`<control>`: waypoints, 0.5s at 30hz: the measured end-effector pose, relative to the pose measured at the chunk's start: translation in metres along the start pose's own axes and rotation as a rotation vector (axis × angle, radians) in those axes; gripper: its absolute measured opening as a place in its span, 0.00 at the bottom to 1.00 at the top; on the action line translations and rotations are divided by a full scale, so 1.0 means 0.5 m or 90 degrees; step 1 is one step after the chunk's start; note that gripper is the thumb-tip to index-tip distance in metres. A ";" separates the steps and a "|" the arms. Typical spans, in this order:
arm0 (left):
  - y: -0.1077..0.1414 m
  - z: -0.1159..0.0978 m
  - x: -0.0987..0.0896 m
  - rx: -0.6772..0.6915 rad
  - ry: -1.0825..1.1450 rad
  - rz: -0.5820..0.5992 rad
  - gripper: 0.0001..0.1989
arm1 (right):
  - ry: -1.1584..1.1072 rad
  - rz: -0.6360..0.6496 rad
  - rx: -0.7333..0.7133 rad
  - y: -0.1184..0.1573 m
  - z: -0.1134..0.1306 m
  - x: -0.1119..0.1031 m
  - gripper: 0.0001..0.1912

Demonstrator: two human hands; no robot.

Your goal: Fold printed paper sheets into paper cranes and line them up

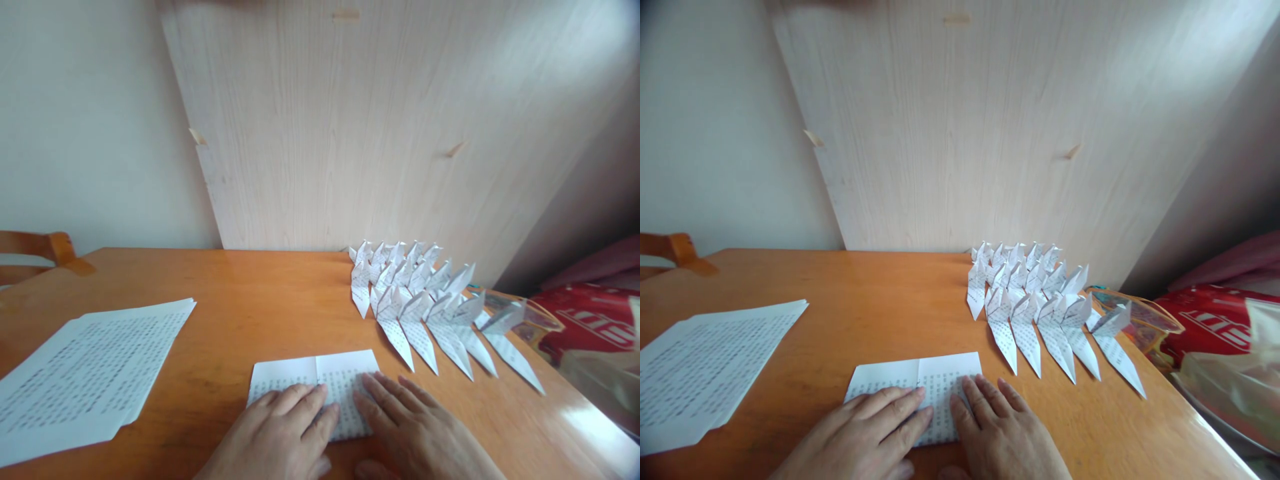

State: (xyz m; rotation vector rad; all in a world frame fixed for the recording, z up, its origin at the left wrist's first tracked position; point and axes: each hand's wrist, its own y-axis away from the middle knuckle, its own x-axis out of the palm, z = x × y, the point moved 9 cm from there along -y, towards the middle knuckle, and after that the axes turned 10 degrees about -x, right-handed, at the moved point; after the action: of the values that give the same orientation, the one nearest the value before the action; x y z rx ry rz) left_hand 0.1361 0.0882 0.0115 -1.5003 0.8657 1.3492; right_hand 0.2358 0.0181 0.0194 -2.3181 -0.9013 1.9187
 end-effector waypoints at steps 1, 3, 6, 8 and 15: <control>0.000 0.000 -0.001 -0.001 0.001 -0.001 0.19 | 0.000 0.000 0.002 -0.001 0.000 -0.001 0.29; 0.000 0.000 -0.002 0.003 0.008 -0.002 0.19 | 0.001 -0.001 0.007 -0.002 -0.001 -0.002 0.29; -0.002 -0.001 0.004 0.006 0.020 0.005 0.19 | -0.006 -0.006 -0.007 0.002 -0.001 0.000 0.29; -0.001 -0.002 0.008 0.003 0.027 0.006 0.19 | -0.016 -0.009 -0.021 0.012 -0.004 0.006 0.29; 0.009 -0.002 0.014 0.000 0.035 -0.019 0.21 | -0.010 -0.051 -0.112 0.057 -0.016 0.057 0.33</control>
State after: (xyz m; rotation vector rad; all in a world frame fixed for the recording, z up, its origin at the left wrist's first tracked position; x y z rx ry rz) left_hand 0.1332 0.0859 0.0039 -1.5507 0.8750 1.2909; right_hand 0.2577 0.0090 -0.0144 -2.3189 -1.1903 1.9014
